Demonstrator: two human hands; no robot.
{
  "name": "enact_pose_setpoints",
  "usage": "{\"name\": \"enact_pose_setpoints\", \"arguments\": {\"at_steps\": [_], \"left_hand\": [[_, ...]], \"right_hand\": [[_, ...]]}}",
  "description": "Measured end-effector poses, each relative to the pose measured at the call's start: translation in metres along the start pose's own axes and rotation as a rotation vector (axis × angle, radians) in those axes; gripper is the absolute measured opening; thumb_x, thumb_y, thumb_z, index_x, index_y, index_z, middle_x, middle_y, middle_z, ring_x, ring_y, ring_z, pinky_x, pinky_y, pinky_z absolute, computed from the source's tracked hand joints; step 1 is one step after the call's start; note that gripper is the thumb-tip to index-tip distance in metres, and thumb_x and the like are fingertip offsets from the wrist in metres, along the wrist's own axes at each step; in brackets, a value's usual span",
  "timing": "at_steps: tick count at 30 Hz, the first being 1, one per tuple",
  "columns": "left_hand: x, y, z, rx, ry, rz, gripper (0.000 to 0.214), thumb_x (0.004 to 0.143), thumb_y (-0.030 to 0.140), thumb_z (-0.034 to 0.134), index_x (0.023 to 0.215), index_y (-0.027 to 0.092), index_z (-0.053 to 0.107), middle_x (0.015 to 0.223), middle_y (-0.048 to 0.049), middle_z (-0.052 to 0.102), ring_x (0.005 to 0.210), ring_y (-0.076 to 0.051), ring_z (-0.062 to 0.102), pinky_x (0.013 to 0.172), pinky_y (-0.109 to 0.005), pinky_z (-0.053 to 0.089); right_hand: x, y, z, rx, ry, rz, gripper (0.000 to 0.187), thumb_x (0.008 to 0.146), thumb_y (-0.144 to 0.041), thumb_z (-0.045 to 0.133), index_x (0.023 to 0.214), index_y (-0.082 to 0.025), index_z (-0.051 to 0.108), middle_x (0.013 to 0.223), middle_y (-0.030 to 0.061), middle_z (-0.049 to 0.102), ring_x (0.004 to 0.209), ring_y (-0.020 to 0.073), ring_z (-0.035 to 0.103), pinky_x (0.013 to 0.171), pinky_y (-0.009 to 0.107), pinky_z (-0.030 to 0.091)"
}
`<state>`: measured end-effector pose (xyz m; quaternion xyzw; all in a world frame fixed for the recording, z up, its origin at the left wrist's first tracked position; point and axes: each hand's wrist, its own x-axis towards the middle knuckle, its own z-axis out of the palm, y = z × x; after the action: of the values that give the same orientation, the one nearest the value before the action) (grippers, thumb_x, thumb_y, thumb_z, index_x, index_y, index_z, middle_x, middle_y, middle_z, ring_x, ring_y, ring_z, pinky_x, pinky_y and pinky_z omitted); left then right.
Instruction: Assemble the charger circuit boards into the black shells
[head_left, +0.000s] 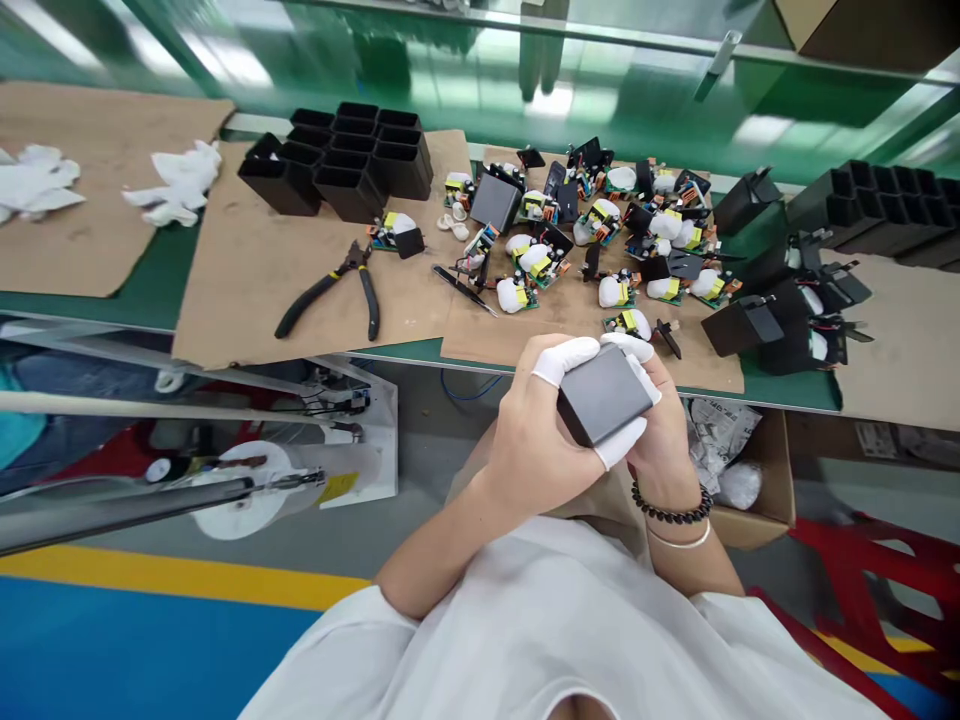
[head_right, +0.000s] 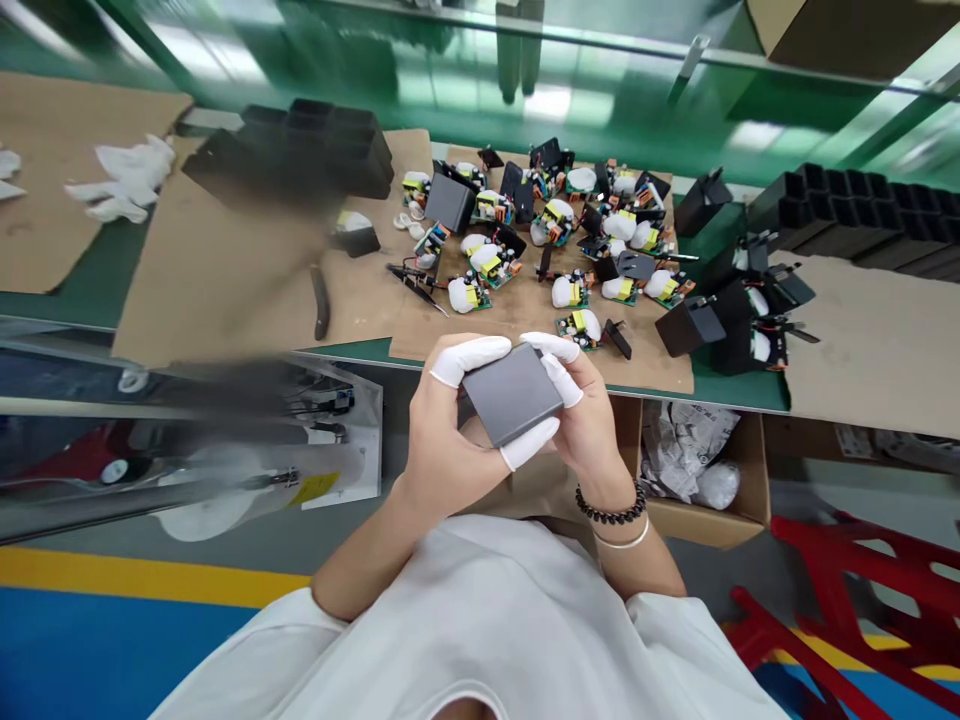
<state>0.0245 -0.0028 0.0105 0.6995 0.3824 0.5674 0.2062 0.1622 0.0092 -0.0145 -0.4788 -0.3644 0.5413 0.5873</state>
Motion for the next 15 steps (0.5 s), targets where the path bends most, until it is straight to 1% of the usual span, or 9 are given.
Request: {"name": "enact_pose_setpoints", "arguments": {"at_steps": [2, 4, 6, 7, 9, 11, 13, 15], "left_hand": [[-0.001, -0.004, -0.001, -0.091, -0.025, 0.054, 0.061, 0.075, 0.028, 0.089, 0.127, 0.019, 0.057, 0.119, -0.009, 0.064, 0.111, -0.023, 0.066, 0.095, -0.033, 0.057], [-0.004, -0.008, -0.003, -0.199, -0.043, 0.076, 0.067, 0.072, 0.029, 0.093, 0.129, 0.02, 0.058, 0.119, -0.0085, 0.064, 0.108, -0.022, 0.067, 0.093, -0.032, 0.057], [-0.006, -0.013, -0.003, -0.339, -0.05, 0.041, 0.071, 0.069, 0.029, 0.096, 0.13, 0.021, 0.06, 0.117, -0.0074, 0.064, 0.107, -0.021, 0.068, 0.093, -0.032, 0.057], [-0.007, -0.015, -0.003, -0.42, -0.059, 0.005, 0.072, 0.067, 0.029, 0.097, 0.129, 0.021, 0.062, 0.117, -0.0068, 0.065, 0.106, -0.021, 0.068, 0.093, -0.031, 0.057], [-0.008, -0.02, -0.002, -0.588, -0.08, -0.088, 0.071, 0.063, 0.031, 0.099, 0.126, 0.022, 0.066, 0.114, -0.0056, 0.067, 0.104, -0.02, 0.069, 0.091, -0.03, 0.057], [-0.009, -0.024, -0.003, -0.743, -0.098, -0.212, 0.067, 0.061, 0.033, 0.1, 0.12, 0.023, 0.071, 0.112, -0.0052, 0.07, 0.102, -0.02, 0.071, 0.09, -0.029, 0.057], [-0.01, -0.028, -0.003, -0.899, -0.117, -0.402, 0.064, 0.059, 0.036, 0.1, 0.116, 0.023, 0.074, 0.11, -0.0052, 0.073, 0.098, -0.02, 0.072, 0.088, -0.03, 0.058], [-0.009, -0.031, -0.002, -1.047, -0.138, -0.6, 0.064, 0.055, 0.041, 0.1, 0.112, 0.024, 0.076, 0.104, -0.0042, 0.076, 0.09, -0.02, 0.073, 0.083, -0.031, 0.058]], "right_hand": [[-0.002, -0.006, 0.001, -0.009, 0.027, -0.063, 0.037, 0.071, -0.06, 0.085, 0.091, -0.03, 0.078, 0.097, -0.0011, 0.078, 0.079, 0.0153, 0.07, 0.071, 0.027, 0.059], [-0.002, -0.011, 0.0, -0.035, 0.013, -0.14, 0.045, 0.067, -0.069, 0.086, 0.086, -0.029, 0.076, 0.089, -0.0006, 0.076, 0.072, 0.0151, 0.066, 0.066, 0.027, 0.057], [-0.002, -0.015, 0.0, -0.053, -0.018, -0.207, 0.047, 0.067, -0.071, 0.086, 0.08, -0.028, 0.073, 0.083, 0.0001, 0.073, 0.07, 0.0152, 0.065, 0.065, 0.027, 0.057], [-0.001, -0.016, 0.0, -0.054, -0.027, -0.232, 0.046, 0.07, -0.07, 0.085, 0.077, -0.026, 0.072, 0.079, 0.0002, 0.071, 0.068, 0.0147, 0.064, 0.063, 0.027, 0.056], [-0.001, -0.019, 0.001, -0.046, -0.039, -0.248, 0.044, 0.077, -0.068, 0.081, 0.075, -0.025, 0.069, 0.07, -0.0008, 0.066, 0.056, 0.0118, 0.057, 0.051, 0.025, 0.05], [-0.002, -0.021, 0.002, -0.031, -0.055, -0.222, 0.041, 0.083, -0.064, 0.077, 0.076, -0.025, 0.068, 0.064, -0.0034, 0.06, 0.041, 0.0081, 0.042, 0.035, 0.022, 0.036], [-0.004, -0.025, 0.003, -0.011, -0.091, -0.173, 0.036, 0.084, -0.058, 0.078, 0.08, -0.024, 0.066, 0.061, -0.0056, 0.058, 0.034, 0.0059, 0.032, 0.027, 0.022, 0.024], [-0.007, -0.028, 0.005, 0.012, -0.123, -0.131, 0.031, 0.088, -0.051, 0.077, 0.083, -0.024, 0.065, 0.057, -0.0075, 0.054, 0.031, 0.0054, 0.032, 0.025, 0.02, 0.023]]}}
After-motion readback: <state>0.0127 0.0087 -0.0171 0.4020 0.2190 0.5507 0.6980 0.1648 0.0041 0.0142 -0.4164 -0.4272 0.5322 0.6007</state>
